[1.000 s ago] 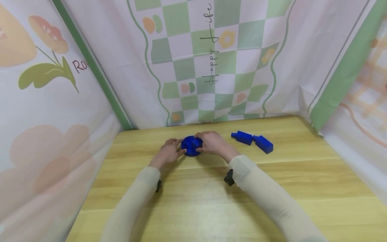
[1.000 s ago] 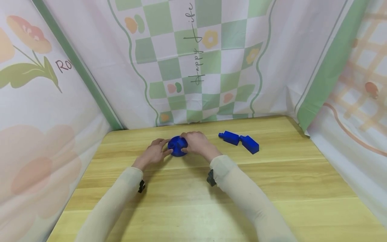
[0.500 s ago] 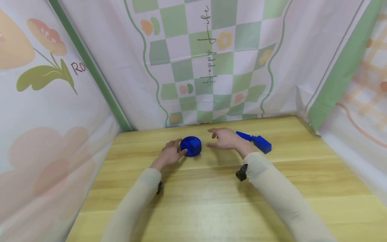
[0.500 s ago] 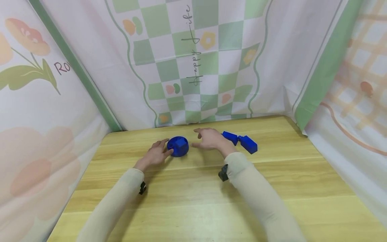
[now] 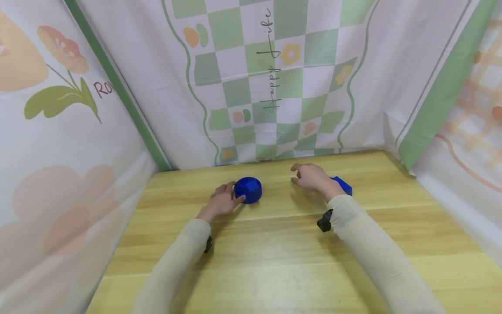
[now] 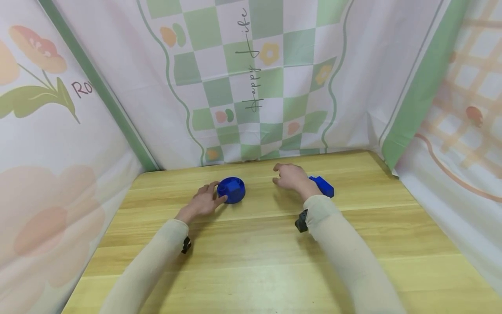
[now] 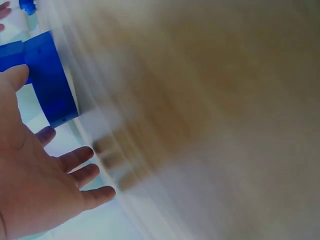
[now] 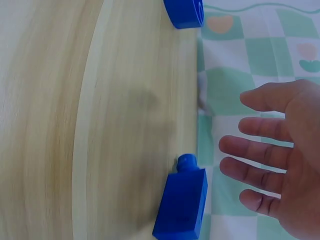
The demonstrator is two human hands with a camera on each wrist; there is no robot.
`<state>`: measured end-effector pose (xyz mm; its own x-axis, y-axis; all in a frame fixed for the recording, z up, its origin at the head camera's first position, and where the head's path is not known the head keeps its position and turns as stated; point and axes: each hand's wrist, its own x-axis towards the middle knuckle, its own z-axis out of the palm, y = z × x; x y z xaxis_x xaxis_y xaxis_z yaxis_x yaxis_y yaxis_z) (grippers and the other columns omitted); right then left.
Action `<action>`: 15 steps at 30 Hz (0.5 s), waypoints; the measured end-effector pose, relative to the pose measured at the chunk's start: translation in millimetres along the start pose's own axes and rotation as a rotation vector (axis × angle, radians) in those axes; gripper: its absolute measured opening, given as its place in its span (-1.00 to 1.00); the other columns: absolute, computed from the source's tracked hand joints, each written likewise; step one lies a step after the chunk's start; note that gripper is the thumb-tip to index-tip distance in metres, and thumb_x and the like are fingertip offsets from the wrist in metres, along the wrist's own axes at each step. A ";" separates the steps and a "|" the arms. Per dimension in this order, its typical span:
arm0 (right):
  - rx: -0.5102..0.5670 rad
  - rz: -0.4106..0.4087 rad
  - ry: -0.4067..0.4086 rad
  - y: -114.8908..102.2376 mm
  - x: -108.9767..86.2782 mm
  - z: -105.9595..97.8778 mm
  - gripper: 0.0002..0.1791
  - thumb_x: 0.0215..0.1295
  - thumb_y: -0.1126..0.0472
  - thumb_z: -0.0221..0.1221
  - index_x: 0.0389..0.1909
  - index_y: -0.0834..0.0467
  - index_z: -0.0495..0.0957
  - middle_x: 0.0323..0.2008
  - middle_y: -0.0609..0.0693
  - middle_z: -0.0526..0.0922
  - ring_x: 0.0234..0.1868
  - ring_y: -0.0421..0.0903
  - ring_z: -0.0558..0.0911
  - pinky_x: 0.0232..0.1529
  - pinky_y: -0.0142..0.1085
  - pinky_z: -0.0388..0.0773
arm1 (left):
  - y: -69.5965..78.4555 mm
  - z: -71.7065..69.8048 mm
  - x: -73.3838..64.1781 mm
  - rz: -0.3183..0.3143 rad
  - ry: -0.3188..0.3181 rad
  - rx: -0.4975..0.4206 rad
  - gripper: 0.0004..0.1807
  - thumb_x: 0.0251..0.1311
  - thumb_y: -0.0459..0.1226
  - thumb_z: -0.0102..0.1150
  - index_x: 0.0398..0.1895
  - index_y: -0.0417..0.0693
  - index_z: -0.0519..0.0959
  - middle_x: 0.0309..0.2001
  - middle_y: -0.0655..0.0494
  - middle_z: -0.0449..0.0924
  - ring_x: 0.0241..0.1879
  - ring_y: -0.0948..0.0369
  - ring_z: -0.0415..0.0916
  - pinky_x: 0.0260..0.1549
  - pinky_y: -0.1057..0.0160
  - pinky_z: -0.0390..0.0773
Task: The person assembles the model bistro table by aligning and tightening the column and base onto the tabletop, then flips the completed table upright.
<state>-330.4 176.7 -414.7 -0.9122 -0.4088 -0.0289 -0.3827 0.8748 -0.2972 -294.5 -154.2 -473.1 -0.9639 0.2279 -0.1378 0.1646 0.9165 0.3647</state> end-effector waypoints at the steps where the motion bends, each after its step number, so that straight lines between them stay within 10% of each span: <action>1: -0.002 0.006 0.004 2.4 -0.6 -0.1 -0.46 0.40 0.04 0.14 0.30 0.23 0.44 -0.03 0.21 0.71 0.01 0.15 0.67 0.04 0.07 0.57 | 0.1 0.3 -0.2 -0.002 -0.003 -0.007 -0.14 0.40 0.32 -0.23 0.60 0.09 -0.04 0.51 -0.28 0.08 0.52 -0.20 0.02 0.45 -0.21 0.13; 15: -0.007 0.076 0.033 23.7 -5.2 -2.2 -0.46 0.40 0.05 0.13 0.30 0.24 0.44 -0.06 0.20 0.71 -0.02 0.15 0.67 0.03 0.08 0.57 | 4.1 0.1 2.5 -0.021 0.002 -0.006 -0.24 0.48 0.20 -0.23 0.61 0.14 -0.06 0.51 -0.29 0.09 0.52 -0.21 0.02 0.45 -0.24 0.10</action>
<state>-335.1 200.1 -419.4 -0.9429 -0.3324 -0.0194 -0.3131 0.9049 -0.2883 -296.2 -149.8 -472.1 -0.9676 0.2076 -0.1436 0.1427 0.9191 0.3674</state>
